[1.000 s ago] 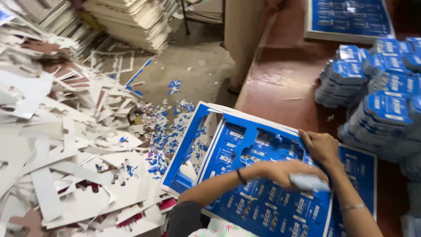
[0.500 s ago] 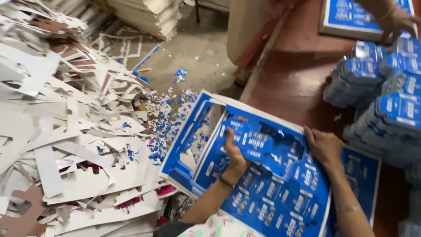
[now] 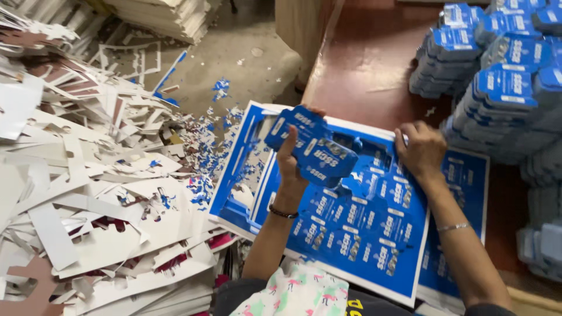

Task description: The person removes stacks of blue printed cards from a large die-cut sheet and places them into organized piles on a work table, then discards the empty card frame into a scrap pile.

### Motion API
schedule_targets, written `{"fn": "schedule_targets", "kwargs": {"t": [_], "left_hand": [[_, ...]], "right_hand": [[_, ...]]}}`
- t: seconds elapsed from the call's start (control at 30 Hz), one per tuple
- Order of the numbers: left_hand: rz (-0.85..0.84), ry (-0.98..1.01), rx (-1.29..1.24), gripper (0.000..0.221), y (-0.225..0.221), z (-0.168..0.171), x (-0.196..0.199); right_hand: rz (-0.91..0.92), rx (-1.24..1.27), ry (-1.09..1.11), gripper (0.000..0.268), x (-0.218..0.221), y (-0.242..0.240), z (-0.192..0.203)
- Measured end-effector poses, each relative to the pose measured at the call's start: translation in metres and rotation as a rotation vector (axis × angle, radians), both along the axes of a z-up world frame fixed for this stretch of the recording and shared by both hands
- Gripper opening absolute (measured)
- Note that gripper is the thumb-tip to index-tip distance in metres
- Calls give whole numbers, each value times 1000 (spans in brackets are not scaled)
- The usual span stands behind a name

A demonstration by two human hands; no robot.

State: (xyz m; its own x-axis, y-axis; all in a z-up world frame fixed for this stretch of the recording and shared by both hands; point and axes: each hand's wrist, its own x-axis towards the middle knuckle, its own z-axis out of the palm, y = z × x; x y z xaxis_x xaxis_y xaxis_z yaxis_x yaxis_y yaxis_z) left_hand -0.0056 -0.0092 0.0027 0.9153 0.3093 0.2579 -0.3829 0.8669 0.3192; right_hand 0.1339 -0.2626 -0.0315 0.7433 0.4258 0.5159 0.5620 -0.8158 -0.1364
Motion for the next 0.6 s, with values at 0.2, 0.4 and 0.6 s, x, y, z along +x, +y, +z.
{"fn": "schedule_targets", "kwargs": {"t": [0.2, 0.4, 0.6], "left_hand": [[-115, -121, 777, 49, -16, 10, -29], [-412, -201, 1742, 50, -55, 0, -38], [-44, 129, 1931, 78, -32, 5, -80]], "right_hand": [[487, 489, 384, 76, -86, 0, 76], [645, 330, 449, 69, -177, -6, 83], [385, 330, 561, 48, -201, -18, 43]]}}
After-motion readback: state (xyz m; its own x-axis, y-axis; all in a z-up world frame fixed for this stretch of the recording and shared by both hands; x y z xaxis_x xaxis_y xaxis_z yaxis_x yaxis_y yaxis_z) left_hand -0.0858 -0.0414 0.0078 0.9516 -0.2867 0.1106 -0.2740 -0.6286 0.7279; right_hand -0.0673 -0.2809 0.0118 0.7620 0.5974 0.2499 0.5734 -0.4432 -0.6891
